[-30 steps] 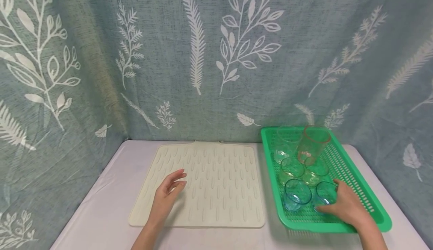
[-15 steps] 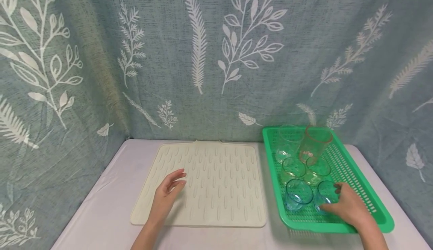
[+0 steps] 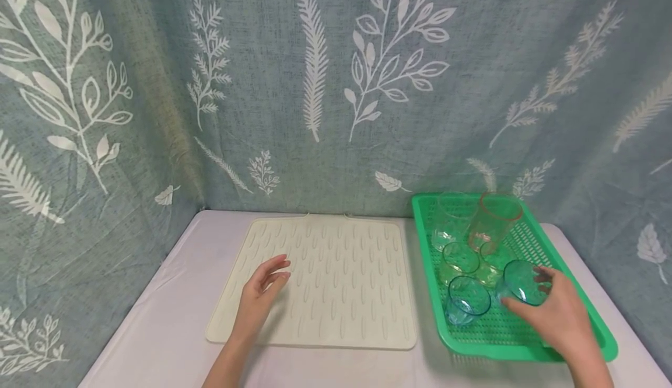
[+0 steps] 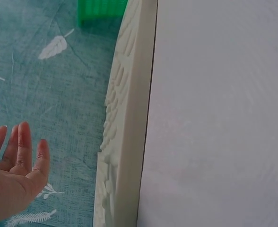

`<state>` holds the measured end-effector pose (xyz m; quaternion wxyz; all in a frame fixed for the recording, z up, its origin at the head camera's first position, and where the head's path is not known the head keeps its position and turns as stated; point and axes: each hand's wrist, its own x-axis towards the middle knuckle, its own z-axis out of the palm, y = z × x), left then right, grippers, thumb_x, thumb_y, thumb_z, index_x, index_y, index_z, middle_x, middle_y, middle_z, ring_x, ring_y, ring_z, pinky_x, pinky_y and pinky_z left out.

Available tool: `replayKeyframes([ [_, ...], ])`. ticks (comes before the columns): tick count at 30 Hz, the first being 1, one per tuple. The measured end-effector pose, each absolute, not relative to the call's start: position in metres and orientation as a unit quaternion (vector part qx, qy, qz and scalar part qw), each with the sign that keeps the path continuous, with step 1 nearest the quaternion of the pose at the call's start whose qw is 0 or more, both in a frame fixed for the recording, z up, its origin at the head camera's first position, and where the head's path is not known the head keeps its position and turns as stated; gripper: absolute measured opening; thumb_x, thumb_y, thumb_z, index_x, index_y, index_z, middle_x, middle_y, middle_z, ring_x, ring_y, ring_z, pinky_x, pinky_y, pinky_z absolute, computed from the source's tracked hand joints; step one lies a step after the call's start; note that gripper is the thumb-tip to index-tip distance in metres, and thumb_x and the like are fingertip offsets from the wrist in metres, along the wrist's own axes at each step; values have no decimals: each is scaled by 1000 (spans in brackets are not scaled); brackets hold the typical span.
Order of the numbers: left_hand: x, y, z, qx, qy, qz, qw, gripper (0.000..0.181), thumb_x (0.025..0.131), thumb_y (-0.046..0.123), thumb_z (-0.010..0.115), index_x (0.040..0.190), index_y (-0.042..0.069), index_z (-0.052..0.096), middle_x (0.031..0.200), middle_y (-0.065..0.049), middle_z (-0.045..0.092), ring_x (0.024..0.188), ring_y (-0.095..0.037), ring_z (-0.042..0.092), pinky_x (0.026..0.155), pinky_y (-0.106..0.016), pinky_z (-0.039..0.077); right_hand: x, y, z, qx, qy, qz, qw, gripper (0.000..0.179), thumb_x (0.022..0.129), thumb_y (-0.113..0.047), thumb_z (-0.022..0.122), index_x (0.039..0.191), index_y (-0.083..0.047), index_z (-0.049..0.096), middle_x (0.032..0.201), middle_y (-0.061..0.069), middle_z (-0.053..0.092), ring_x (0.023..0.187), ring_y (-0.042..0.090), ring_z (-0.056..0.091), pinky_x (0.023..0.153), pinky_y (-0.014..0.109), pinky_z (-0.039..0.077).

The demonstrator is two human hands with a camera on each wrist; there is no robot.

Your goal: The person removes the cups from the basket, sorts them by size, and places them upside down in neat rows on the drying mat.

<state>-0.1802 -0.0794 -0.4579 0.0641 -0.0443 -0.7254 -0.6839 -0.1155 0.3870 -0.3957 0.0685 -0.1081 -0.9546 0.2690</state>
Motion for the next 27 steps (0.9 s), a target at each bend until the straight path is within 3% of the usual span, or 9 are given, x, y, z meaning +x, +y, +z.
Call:
replayKeyframes([
  [6, -181, -79, -455, -49, -720, -690, 66, 40, 97, 12, 61, 136, 8, 55, 129, -10, 59, 113, -21, 57, 92, -22, 48, -116, 369, -380, -134, -935, 309, 113, 101, 83, -42, 76, 145, 16, 22, 128, 39, 40, 107, 54, 45, 75, 58, 44],
  [8, -182, -78, -454, -52, -720, -689, 68, 40, 96, 12, 61, 135, 8, 55, 129, -10, 59, 113, -21, 57, 92, -22, 48, -117, 360, -377, -137, -927, 326, 126, 100, 83, -42, 77, 147, 12, 23, 130, 36, 40, 109, 49, 46, 75, 48, 47],
  [13, -183, -78, -452, -57, -720, -688, 74, 39, 96, 12, 62, 134, 9, 56, 127, -9, 61, 112, -23, 58, 91, -23, 49, -120, 335, -370, -115, -910, 373, 141, 97, 81, -38, 80, 151, 0, 26, 137, 23, 41, 103, 8, 47, 67, 18, 43],
  [15, -184, -78, -450, -59, -720, -688, 74, 39, 96, 12, 63, 134, 8, 56, 126, -8, 61, 112, -22, 58, 91, -23, 49, -123, 324, -367, -100, -904, 392, 137, 95, 81, -36, 81, 151, -3, 26, 140, 21, 40, 99, -4, 42, 68, 15, 43],
  [18, -184, -78, -448, -66, -720, -687, 75, 39, 96, 13, 63, 134, 10, 57, 125, -6, 61, 111, -20, 58, 91, -24, 48, -129, 304, -364, -74, -895, 421, 127, 92, 83, -33, 79, 151, -5, 24, 144, 18, 36, 105, -1, 44, 72, 20, 44],
  [21, -183, -77, -445, -71, -719, -687, 72, 39, 96, 13, 63, 134, 12, 57, 126, -5, 61, 110, -19, 57, 92, -24, 48, -135, 283, -362, -46, -885, 449, 112, 89, 84, -31, 78, 151, -7, 24, 147, 15, 35, 115, 14, 45, 74, 22, 45],
  [27, -181, -75, -443, -80, -714, -692, 70, 39, 96, 13, 62, 134, 11, 56, 127, -6, 60, 111, -20, 57, 92, -25, 48, -145, 240, -368, -1, -857, 509, 76, 83, 83, -27, 80, 148, -11, 31, 139, 13, 40, 123, 26, 46, 79, 22, 50],
])
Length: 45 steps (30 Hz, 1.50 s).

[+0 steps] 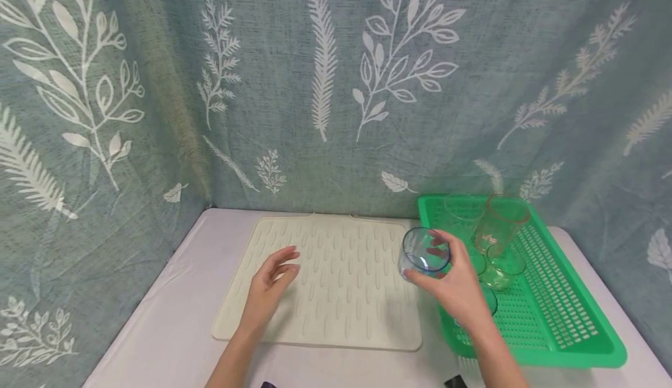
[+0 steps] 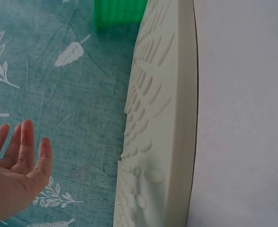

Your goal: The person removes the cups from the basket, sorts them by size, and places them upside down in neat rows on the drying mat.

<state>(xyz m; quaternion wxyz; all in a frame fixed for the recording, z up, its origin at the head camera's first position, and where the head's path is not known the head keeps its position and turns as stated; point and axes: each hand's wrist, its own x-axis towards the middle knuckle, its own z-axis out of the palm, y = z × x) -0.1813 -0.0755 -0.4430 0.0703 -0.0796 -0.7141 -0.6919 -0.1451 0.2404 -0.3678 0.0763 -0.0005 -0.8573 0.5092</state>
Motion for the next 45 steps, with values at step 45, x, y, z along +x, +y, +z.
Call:
replayKeyframes([
  [45, -166, -60, -451, -153, -771, -617, -36, 66, 85, 27, 76, 142, 13, 46, 140, -9, 49, 119, -24, 51, 97, -42, 47, -168, 135, -461, 120, -865, 486, 34, 77, 67, -25, 91, 133, -14, 53, 120, 0, 55, 103, 19, 52, 76, 32, 49],
])
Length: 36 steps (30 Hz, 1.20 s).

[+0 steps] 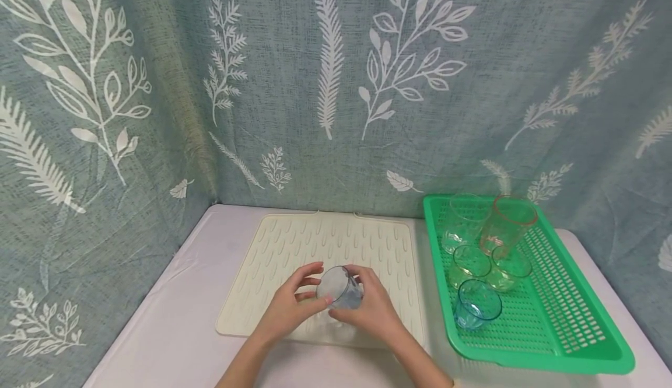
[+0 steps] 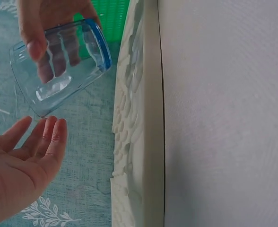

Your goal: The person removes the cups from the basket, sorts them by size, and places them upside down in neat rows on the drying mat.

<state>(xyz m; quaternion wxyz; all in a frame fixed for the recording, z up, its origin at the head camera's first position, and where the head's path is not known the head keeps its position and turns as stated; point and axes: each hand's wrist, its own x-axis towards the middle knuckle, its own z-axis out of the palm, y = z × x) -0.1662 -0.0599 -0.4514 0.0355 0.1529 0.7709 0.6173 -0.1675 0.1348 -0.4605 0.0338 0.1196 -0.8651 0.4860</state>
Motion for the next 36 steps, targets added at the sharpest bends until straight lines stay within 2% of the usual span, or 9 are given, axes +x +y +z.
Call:
replayKeyframes([
  [5, -166, -59, -450, 150, 782, 603, 41, 70, 82, 31, 78, 142, 12, 47, 139, -9, 50, 118, -25, 52, 95, -41, 48, -164, 132, -461, 147, -873, 463, 53, 75, 68, -26, 90, 132, -15, 54, 119, -2, 57, 104, 18, 53, 78, 32, 49],
  [10, -164, -59, -451, 146, 787, 598, 44, 70, 81, 33, 79, 141, 13, 48, 136, -8, 52, 116, -25, 52, 93, -41, 49, -162, 129, -461, 184, -872, 446, 76, 74, 68, -23, 90, 132, -18, 54, 122, -6, 56, 109, 17, 52, 85, 40, 48],
  [14, -165, -59, -453, 143, 787, 599, 43, 67, 81, 32, 79, 138, 13, 51, 131, -8, 54, 113, -25, 53, 91, -39, 50, -162, 129, -463, 221, -868, 435, 97, 75, 68, -21, 90, 134, -15, 53, 128, -5, 56, 117, 19, 48, 90, 46, 47],
  [18, -166, -60, -454, 135, 787, 601, 41, 64, 80, 33, 81, 135, 14, 54, 126, -6, 57, 112, -24, 55, 88, -36, 52, -162, 129, -464, 236, -867, 427, 100, 78, 70, -23, 89, 137, -12, 51, 133, -4, 54, 119, 19, 45, 91, 46, 47],
  [23, -168, -62, -456, 111, 776, 619, 51, 63, 81, 32, 80, 136, 15, 54, 127, -4, 58, 115, -24, 54, 88, -37, 52, -162, 131, -461, 206, -859, 466, 52, 80, 72, -30, 88, 141, -16, 48, 134, -6, 50, 120, 19, 43, 90, 47, 45],
  [28, -170, -64, -457, 77, 735, 671, 65, 64, 85, 29, 76, 140, 11, 49, 133, -7, 54, 121, -27, 51, 91, -39, 50, -165, 134, -457, 119, -806, 580, -30, 74, 79, -25, 83, 143, -24, 46, 141, 1, 46, 125, 21, 41, 98, 49, 42],
  [32, -172, -65, -457, 61, 691, 717, 65, 60, 88, 24, 72, 140, 9, 48, 134, -10, 52, 121, -25, 51, 88, -32, 51, -168, 135, -456, 61, -745, 660, -74, 66, 86, -22, 75, 145, -19, 45, 144, 8, 45, 128, 25, 43, 99, 45, 44],
  [36, -171, -64, -457, 45, 657, 750, 62, 58, 90, 22, 68, 141, 7, 47, 136, -13, 50, 119, -23, 52, 87, -31, 50, -169, 132, -453, 30, -670, 732, -123, 62, 92, -24, 66, 147, -11, 39, 138, 12, 47, 121, 25, 50, 99, 42, 46],
])
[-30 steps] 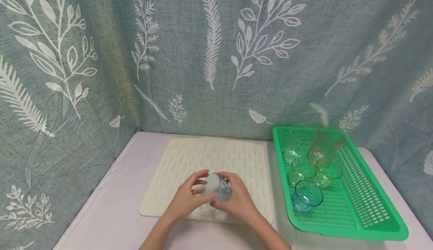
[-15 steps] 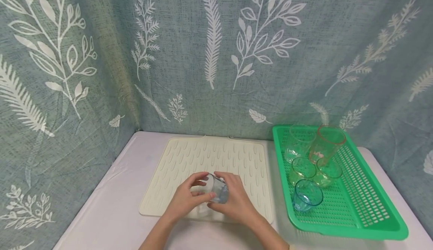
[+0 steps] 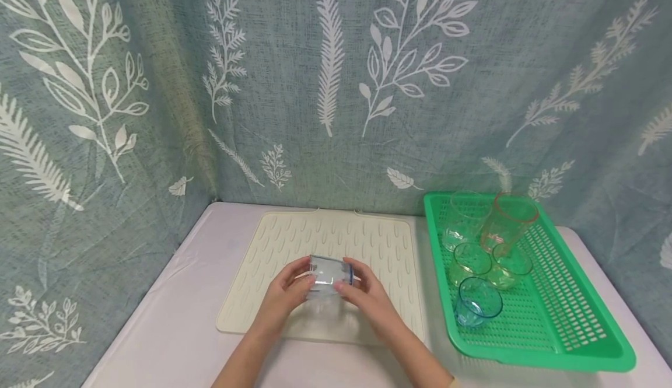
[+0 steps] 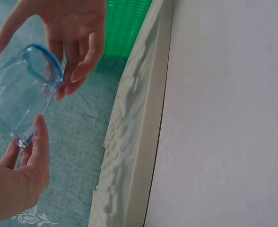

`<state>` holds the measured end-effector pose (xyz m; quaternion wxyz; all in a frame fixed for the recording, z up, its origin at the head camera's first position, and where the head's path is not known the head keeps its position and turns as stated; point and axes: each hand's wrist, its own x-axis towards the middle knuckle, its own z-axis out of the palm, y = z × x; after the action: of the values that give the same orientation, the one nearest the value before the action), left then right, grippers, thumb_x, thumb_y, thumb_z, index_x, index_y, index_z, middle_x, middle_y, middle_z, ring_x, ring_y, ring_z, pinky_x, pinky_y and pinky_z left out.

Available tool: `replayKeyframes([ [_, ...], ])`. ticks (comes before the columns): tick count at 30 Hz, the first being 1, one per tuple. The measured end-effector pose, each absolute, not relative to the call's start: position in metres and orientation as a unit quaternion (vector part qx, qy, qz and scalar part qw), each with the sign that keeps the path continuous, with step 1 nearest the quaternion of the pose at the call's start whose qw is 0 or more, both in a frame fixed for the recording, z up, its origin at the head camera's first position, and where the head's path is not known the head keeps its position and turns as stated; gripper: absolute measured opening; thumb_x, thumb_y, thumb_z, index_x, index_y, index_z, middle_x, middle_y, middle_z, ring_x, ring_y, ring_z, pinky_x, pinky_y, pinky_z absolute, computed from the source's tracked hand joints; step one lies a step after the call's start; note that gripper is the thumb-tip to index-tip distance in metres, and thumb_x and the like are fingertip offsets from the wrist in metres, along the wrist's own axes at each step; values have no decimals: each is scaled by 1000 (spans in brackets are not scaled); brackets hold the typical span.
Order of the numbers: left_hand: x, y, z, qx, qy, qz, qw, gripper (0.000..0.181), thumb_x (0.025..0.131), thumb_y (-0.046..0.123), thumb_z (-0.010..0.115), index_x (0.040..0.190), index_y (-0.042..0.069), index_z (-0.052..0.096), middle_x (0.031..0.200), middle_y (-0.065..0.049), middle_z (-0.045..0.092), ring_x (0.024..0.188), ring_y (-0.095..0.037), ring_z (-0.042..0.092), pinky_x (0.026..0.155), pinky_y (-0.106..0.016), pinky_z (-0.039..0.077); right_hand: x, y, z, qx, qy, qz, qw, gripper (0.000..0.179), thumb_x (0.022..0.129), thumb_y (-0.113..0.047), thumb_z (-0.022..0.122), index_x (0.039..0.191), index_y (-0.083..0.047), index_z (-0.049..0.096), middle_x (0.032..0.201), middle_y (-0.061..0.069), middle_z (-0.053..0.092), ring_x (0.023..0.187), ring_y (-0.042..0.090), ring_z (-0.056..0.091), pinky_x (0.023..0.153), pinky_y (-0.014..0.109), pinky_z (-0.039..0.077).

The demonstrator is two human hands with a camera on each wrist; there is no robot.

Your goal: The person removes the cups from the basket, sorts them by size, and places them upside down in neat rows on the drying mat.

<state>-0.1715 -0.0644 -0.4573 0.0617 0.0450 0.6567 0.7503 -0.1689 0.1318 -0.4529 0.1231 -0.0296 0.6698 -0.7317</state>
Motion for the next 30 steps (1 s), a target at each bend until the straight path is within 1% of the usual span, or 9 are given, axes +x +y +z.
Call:
replayKeyframes([
  [3, -170, -64, -456, 33, 635, 770, 55, 61, 90, 23, 66, 143, 4, 44, 141, -15, 46, 120, -22, 52, 88, -31, 48, -168, 127, -450, -10, 596, -787, 158, 62, 95, -22, 60, 147, -2, 33, 130, 10, 52, 114, 20, 55, 99, 40, 47],
  [6, -169, -64, -454, 22, 614, 787, 51, 63, 91, 23, 65, 145, 3, 40, 145, -17, 43, 119, -20, 53, 90, -30, 48, -167, 122, -449, 8, 540, -823, 180, 60, 97, -22, 55, 146, 3, 31, 121, 5, 55, 110, 18, 56, 98, 38, 48],
  [11, -168, -63, -453, 8, 594, 803, 51, 63, 91, 21, 63, 146, 2, 38, 146, -17, 41, 114, -17, 54, 90, -28, 47, -165, 114, -450, 29, 485, -851, 198, 52, 98, -25, 53, 141, -1, 38, 119, 3, 56, 113, 22, 50, 100, 38, 45],
  [14, -168, -64, -453, 7, 591, 805, 53, 64, 91, 22, 64, 146, 2, 38, 146, -17, 41, 114, -17, 54, 90, -28, 47, -166, 111, -451, 41, 468, -860, 198, 48, 97, -27, 55, 138, -4, 42, 118, 3, 58, 113, 22, 49, 99, 37, 45],
  [17, -167, -65, -453, 10, 593, 803, 57, 65, 91, 23, 64, 146, 1, 37, 147, -18, 40, 115, -18, 54, 91, -28, 47, -166, 109, -452, 51, 456, -867, 196, 47, 97, -26, 56, 136, -4, 43, 117, 3, 58, 112, 21, 48, 99, 36, 45],
  [21, -169, -71, -455, 17, 606, 793, 66, 65, 90, 23, 64, 146, 2, 38, 146, -18, 41, 118, -20, 52, 96, -30, 44, -168, 107, -452, 62, 448, -871, 192, 38, 96, -22, 56, 129, -5, 48, 113, 3, 59, 109, 21, 50, 97, 35, 46],
  [24, -172, -78, -458, 30, 632, 772, 67, 61, 92, 23, 64, 145, 4, 40, 143, -16, 45, 123, -23, 50, 101, -33, 43, -170, 105, -452, 69, 452, -869, 190, 31, 94, -21, 58, 122, -7, 52, 109, 2, 60, 107, 22, 50, 96, 34, 47],
  [27, -179, -89, -460, 39, 667, 743, 48, 56, 95, 27, 62, 143, 6, 44, 141, -13, 48, 127, -25, 49, 105, -37, 41, -173, 104, -452, 71, 460, -864, 192, 32, 93, -21, 60, 120, -6, 52, 108, 2, 60, 107, 22, 50, 95, 34, 48],
  [30, -191, -105, -461, 18, 706, 708, 10, 52, 96, 35, 61, 141, 11, 48, 139, -8, 52, 128, -24, 48, 108, -39, 39, -174, 104, -453, 69, 467, -860, 195, 35, 92, -20, 61, 122, -5, 50, 108, 2, 59, 106, 22, 50, 94, 33, 48],
])
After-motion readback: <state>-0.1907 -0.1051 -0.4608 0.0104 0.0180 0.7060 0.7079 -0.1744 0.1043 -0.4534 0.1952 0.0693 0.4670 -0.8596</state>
